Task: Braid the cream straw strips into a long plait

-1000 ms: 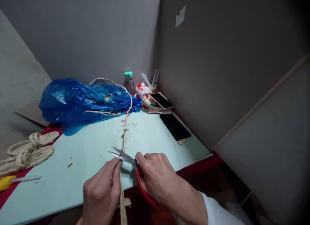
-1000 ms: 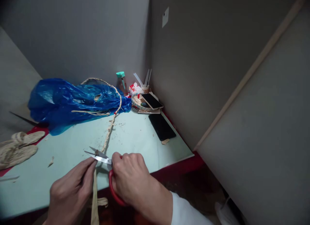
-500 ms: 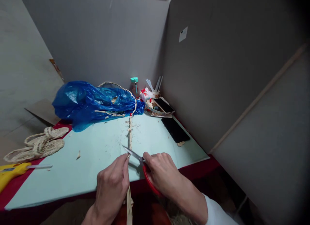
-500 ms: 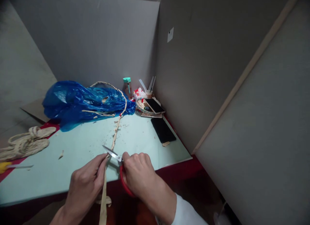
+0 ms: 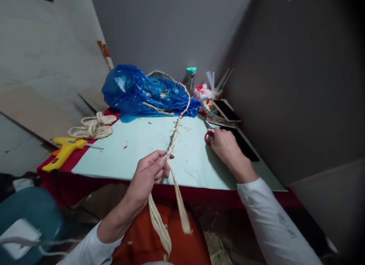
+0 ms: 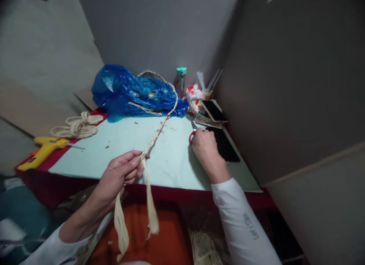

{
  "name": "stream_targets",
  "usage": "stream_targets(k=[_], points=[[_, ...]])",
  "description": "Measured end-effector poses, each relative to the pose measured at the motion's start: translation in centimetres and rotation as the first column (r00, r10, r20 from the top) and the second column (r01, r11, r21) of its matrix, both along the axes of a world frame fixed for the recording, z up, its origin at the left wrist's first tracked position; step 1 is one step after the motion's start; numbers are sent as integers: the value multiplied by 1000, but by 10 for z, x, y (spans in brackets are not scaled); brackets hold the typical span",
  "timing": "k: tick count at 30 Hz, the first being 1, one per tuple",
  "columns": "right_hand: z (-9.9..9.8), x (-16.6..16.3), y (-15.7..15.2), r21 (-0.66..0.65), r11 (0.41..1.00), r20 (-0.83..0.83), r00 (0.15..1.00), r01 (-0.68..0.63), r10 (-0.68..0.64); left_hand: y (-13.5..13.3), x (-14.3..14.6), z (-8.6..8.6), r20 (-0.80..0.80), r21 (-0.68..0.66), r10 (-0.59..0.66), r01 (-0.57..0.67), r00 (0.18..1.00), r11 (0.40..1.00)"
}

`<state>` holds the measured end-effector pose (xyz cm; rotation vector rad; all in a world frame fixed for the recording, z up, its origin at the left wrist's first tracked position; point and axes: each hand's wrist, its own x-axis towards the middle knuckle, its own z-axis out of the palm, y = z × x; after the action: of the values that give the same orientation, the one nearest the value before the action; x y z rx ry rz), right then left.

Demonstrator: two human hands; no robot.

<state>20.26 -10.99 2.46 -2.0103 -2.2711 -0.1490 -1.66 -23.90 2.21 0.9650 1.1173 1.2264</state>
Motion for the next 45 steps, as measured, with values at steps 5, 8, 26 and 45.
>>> stream_targets(k=[5,8,26,45], points=[[0,-11,-22,191,973,-179,970,-128,163,-3,-5,-2,147,-41,-92,99,985,994],[5,-36,-58,19,926,-695,661,-378,284,-4,-4,0,215,-51,-111,125,970,991],[-4,-62,-92,-133,834,-969,246,-536,3,-2,1,-2,-129,52,-202,210,971,976],[-11,-63,-101,-75,908,-922,375,-411,94,-3,-13,16,-855,312,142,276,499,909]])
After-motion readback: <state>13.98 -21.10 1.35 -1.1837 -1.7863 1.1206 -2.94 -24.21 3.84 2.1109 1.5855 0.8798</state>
